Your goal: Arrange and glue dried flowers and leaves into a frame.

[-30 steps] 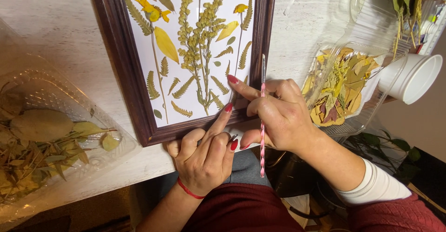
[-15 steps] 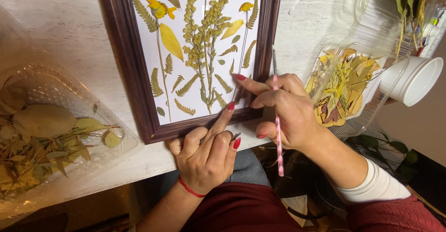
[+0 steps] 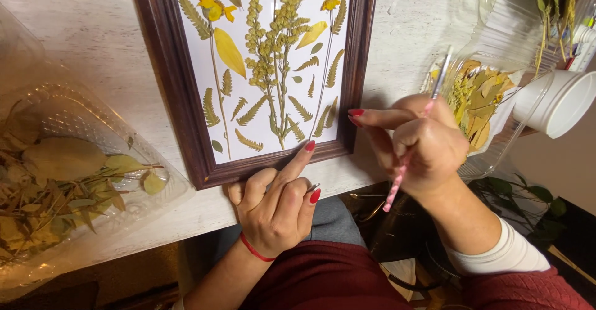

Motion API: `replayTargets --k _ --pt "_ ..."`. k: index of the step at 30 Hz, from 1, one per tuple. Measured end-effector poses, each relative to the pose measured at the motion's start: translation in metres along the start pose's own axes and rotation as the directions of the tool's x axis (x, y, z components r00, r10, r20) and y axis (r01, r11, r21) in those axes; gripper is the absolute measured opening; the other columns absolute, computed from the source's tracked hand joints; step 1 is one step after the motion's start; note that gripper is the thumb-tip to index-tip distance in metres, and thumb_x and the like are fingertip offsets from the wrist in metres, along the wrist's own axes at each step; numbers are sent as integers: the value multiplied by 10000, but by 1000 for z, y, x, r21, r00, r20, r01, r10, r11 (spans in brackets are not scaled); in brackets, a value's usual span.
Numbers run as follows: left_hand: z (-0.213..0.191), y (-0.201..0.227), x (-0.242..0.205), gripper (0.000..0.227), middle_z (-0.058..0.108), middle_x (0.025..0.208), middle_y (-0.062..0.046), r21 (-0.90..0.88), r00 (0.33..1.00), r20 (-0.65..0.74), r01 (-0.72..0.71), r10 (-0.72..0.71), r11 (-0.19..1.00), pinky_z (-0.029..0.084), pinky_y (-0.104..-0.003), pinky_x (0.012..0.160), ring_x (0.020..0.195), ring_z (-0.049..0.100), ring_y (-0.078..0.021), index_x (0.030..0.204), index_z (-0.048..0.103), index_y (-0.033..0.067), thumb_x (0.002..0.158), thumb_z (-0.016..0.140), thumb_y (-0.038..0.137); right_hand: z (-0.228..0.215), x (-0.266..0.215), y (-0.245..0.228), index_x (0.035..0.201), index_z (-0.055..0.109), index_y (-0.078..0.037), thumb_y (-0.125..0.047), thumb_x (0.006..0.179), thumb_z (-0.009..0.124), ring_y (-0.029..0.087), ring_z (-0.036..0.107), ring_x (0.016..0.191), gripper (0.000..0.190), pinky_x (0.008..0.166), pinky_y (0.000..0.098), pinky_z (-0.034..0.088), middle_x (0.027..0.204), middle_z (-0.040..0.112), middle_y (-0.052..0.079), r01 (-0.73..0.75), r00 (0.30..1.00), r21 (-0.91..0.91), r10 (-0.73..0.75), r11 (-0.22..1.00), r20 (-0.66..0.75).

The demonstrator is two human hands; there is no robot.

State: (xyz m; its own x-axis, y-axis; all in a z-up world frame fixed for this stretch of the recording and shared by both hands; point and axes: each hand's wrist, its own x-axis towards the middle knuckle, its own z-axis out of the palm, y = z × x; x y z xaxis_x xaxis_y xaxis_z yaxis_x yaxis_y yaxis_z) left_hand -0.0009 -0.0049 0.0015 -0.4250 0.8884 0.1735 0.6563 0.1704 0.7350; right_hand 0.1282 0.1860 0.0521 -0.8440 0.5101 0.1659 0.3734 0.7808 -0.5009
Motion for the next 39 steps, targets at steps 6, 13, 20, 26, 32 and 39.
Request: replayTargets --k 6,13,20,26,32,39 --pt "-1 -2 -4 237 750 1234 -13 -163 997 -71 2 -14 987 336 -361 946 912 563 -182 864 594 139 1042 560 291 -13 -2 6 813 485 -139 -219 812 940 143 594 732 461 650 303 438 770 721 -1 10 1000 -163 -10 987 -2" --pt "-6 -3 -4 229 752 1111 -8 -300 993 -118 -50 15 953 384 -384 953 905 603 -207 890 577 121 1063 525 263 -33 4 -2 1008 632 -64 -312 930 868 227 529 839 351 756 371 413 908 629 62 -7 982 -373 78 928 175" --pt "-19 7 -2 191 754 1048 -52 -341 997 -73 -2 -25 940 391 -387 887 896 632 -231 912 575 69 1058 529 184 -30 3 -22 1045 659 -116 -108 888 655 215 574 931 157 843 386 412 925 627 33 37 939 -612 182 790 292" --pt "-67 24 20 176 719 1062 -103 -311 993 110 -16 52 950 446 -390 900 974 623 -271 1076 680 73 1058 534 170 -52 -18 -38 930 643 -83 -155 912 725 301 591 831 110 745 437 452 818 606 96 -186 977 -269 208 945 54" --pt "-96 -3 81 269 743 1203 -111 -37 851 366 -391 376 920 401 -462 1083 1264 601 -253 1287 686 81 1064 571 177 -55 -51 -47 801 600 -51 -282 915 804 325 583 713 329 640 462 463 720 583 118 -170 985 -43 171 985 32" --pt "-89 -12 147 338 742 1246 -105 -14 594 581 -676 556 737 329 -528 1189 1381 553 -278 1307 669 55 1050 607 266 -39 -68 -53 1018 628 -43 -247 966 693 312 595 760 220 684 423 480 810 590 123 -176 982 239 186 955 -19"
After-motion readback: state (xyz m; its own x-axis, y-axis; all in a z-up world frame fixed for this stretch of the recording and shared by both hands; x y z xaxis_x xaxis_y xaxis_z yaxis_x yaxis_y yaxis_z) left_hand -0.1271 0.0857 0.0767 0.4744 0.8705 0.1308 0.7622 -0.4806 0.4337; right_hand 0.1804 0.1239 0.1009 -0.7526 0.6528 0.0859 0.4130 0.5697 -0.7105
